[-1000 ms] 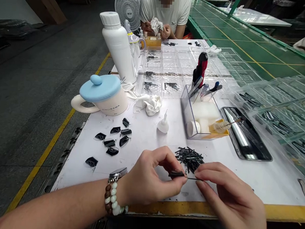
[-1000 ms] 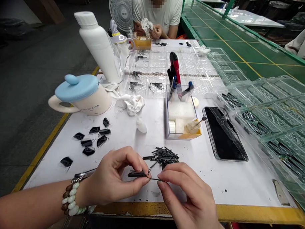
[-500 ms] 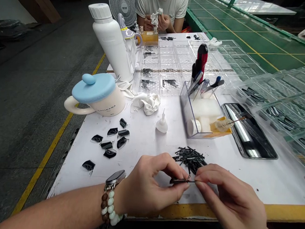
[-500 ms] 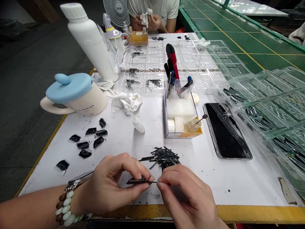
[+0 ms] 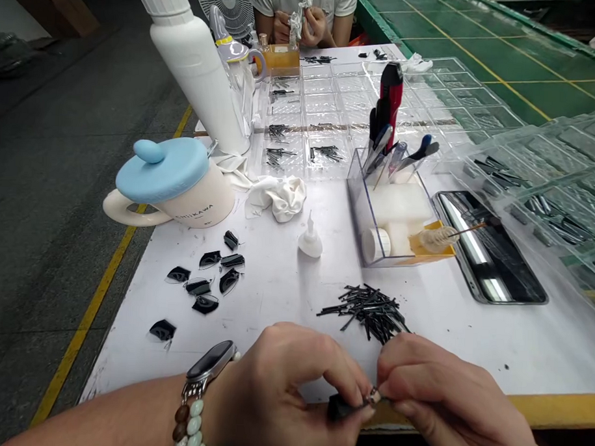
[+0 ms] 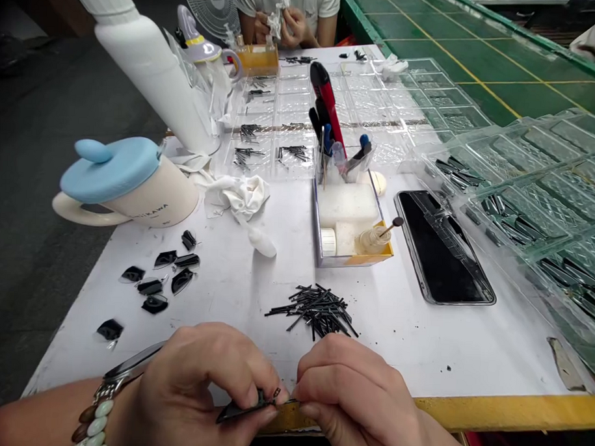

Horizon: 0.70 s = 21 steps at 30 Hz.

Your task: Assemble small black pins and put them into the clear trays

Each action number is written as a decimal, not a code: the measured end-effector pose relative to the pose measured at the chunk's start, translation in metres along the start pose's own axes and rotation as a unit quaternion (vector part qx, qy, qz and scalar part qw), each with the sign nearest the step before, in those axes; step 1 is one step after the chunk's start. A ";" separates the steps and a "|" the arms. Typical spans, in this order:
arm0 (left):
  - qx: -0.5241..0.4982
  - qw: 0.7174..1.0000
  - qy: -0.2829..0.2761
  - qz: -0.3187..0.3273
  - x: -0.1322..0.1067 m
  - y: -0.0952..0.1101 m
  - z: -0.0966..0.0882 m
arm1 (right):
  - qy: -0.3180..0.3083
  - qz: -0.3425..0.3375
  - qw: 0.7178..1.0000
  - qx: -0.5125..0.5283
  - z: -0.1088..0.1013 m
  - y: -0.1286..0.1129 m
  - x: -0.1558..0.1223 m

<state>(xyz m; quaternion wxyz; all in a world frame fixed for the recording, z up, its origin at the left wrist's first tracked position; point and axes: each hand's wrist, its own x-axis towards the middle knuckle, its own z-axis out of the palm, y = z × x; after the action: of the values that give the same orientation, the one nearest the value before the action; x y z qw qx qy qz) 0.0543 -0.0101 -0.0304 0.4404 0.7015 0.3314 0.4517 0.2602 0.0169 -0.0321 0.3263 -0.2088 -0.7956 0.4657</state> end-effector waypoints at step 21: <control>-0.076 0.996 0.043 -0.023 -0.003 0.001 0.006 | 0.035 0.018 0.998 0.055 0.000 -0.003 -0.006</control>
<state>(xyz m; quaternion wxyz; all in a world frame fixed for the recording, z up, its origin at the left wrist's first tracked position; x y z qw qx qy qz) 0.0586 -0.0144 -0.0318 0.4875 0.6384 0.3309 0.4953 0.2646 0.0122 -0.0316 0.3563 -0.2208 -0.7534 0.5067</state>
